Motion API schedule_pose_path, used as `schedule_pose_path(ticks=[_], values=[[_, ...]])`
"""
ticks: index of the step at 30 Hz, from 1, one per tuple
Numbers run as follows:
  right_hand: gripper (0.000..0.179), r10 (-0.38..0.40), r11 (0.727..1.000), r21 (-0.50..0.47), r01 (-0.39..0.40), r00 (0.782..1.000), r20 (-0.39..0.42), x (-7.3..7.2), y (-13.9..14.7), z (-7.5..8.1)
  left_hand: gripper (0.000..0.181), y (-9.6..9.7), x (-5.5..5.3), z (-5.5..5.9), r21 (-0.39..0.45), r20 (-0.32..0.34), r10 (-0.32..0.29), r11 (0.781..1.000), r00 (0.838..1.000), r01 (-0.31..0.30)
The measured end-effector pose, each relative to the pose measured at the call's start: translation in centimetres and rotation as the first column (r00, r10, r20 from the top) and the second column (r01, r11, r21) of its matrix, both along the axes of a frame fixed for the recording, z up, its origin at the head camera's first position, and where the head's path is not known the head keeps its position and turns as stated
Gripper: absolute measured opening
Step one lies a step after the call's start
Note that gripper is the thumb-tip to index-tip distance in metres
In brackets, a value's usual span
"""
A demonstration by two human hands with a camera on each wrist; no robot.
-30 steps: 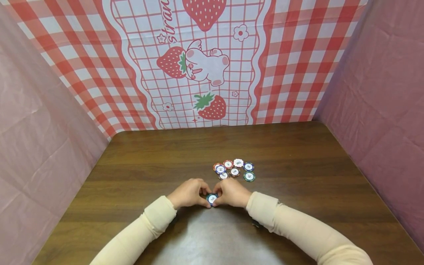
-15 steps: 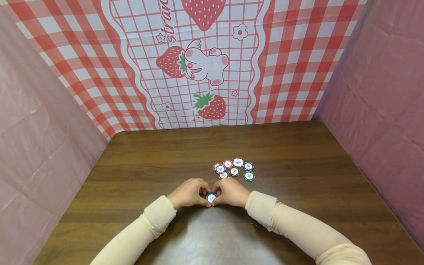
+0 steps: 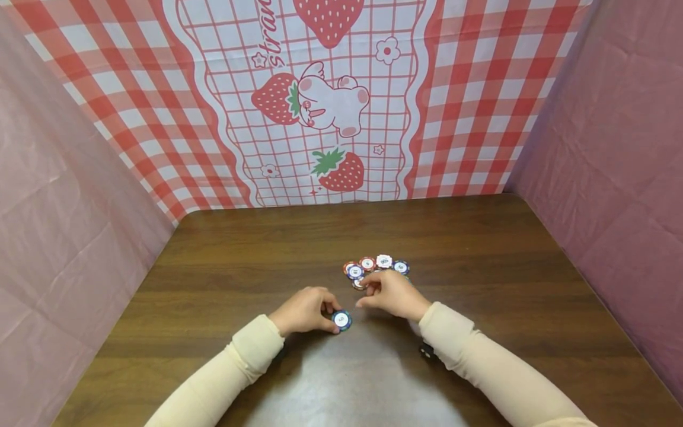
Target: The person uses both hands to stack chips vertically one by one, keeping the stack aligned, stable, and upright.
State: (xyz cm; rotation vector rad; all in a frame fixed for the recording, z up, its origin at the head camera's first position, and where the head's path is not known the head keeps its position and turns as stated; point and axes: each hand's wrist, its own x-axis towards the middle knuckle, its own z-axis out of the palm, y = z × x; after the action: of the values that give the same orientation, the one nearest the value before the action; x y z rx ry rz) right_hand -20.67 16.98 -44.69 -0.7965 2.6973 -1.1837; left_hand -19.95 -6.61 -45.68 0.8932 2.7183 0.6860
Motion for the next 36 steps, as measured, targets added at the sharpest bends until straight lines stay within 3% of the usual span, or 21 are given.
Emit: schedule_pose_path(ticks=[7, 13, 23, 36], values=[[0.043, -0.171, 0.984, -0.053, 0.169, 0.985, -0.021, -0.7, 2.9, 0.3, 0.031, -0.1, 0.0, -0.1, 0.004, -0.007, -0.001, 1.0, 1.0, 0.001], [0.047, -0.245, 0.969, -0.025, 0.244, 0.969, -0.03, -1.2, 5.3, -0.1, 0.031, -0.1, 0.0, -0.2, 0.01, 0.001, 0.005, 1.0, 1.0, -0.005], [0.052, -0.264, 0.964, 0.039, 0.262, 0.963, 0.051, -1.9, 7.6, -0.8, 0.032, -0.1, -0.1, -0.3, 0.02, 0.001, -0.001, 1.0, 1.0, 0.001], [0.044, -0.256, 0.96, 0.153, 0.236, 0.959, 0.122, -2.6, 7.8, -1.1, 0.032, -0.2, -0.1, -0.1, 0.015, 0.007, -0.004, 1.0, 1.0, 0.004]])
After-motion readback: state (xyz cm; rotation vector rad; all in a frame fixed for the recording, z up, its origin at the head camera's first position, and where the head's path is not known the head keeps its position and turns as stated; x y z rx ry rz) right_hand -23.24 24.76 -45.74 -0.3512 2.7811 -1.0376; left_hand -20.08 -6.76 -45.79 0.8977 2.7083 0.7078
